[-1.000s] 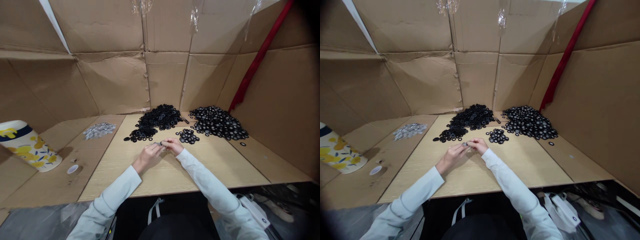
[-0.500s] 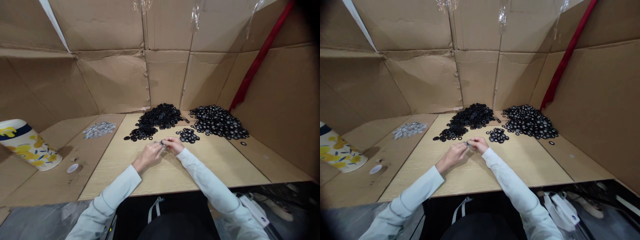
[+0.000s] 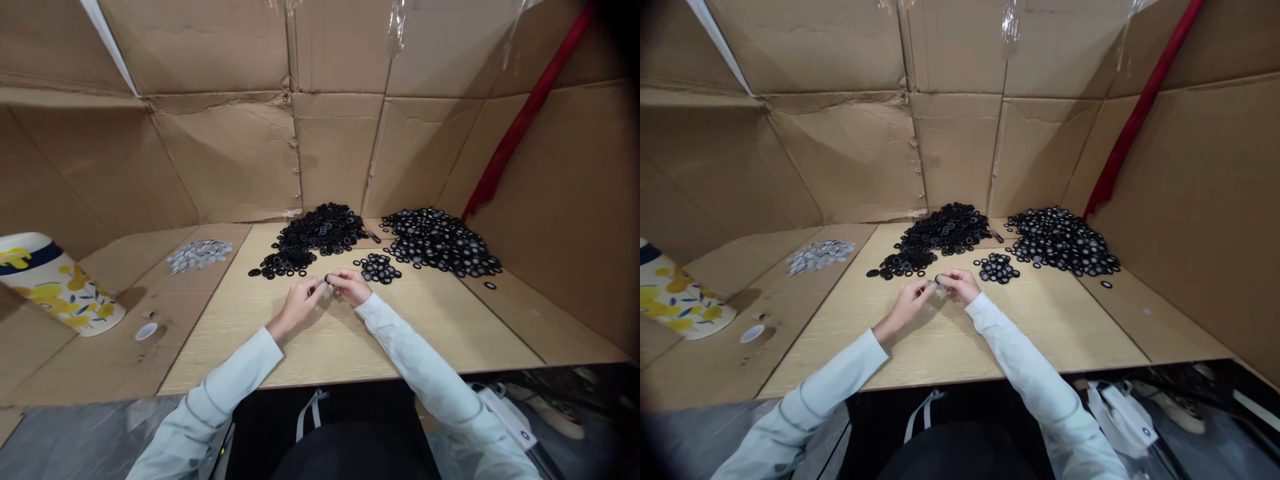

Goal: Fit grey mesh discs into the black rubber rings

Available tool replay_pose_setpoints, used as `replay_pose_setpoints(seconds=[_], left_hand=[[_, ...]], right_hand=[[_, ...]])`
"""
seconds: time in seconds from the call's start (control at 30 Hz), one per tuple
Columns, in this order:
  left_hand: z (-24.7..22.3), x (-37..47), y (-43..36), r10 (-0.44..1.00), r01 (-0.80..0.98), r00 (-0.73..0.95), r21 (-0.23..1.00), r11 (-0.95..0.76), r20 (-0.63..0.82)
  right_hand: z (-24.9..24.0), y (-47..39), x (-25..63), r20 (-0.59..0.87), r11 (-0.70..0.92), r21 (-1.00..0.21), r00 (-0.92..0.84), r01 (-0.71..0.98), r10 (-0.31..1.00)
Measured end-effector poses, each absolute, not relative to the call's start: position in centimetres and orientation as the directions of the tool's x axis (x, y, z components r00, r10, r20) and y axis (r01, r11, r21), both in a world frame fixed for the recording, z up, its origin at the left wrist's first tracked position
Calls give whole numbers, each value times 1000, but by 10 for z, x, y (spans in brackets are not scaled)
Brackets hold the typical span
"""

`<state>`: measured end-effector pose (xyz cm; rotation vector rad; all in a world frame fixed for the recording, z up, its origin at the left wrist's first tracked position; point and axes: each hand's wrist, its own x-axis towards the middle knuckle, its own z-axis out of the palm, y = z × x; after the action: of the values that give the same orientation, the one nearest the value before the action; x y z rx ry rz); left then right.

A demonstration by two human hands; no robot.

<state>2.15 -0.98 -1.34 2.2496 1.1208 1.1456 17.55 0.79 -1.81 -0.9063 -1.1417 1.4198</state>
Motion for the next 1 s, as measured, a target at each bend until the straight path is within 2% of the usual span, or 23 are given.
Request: replay_pose_setpoints(seconds=[0.1, 0.17, 0.27, 0.37, 0.47, 0.77, 1.0], left_hand=[[-12, 26, -10, 863, 284, 333, 832, -477, 381], [-13, 29, -10, 887, 126, 340, 920, -372, 312], [-14, 31, -9, 935, -48, 254, 968, -245, 249], [-15, 31, -7, 969, -140, 180, 979, -146, 170], [-13, 30, -6, 979, -181, 165, 979, -90, 120], [-9, 30, -6, 983, -149, 141, 984, -94, 115], [-8, 32, -10, 939, -221, 341, 975, 26, 53]], right_hand=[[-18, 7, 175, 57, 12, -961, -156, -276, 986], [-18, 7, 175, 61, 18, -964, -154, -266, 986], [-21, 9, 176, 68, 36, -975, -142, -218, 988], [-23, 11, 177, 74, 43, -980, -156, -194, 985], [-22, 10, 178, 60, 19, -978, -191, -207, 980], [-17, 7, 178, 54, 31, -990, -168, -140, 984], [-22, 13, 180, 104, 102, -994, -51, -43, 993]])
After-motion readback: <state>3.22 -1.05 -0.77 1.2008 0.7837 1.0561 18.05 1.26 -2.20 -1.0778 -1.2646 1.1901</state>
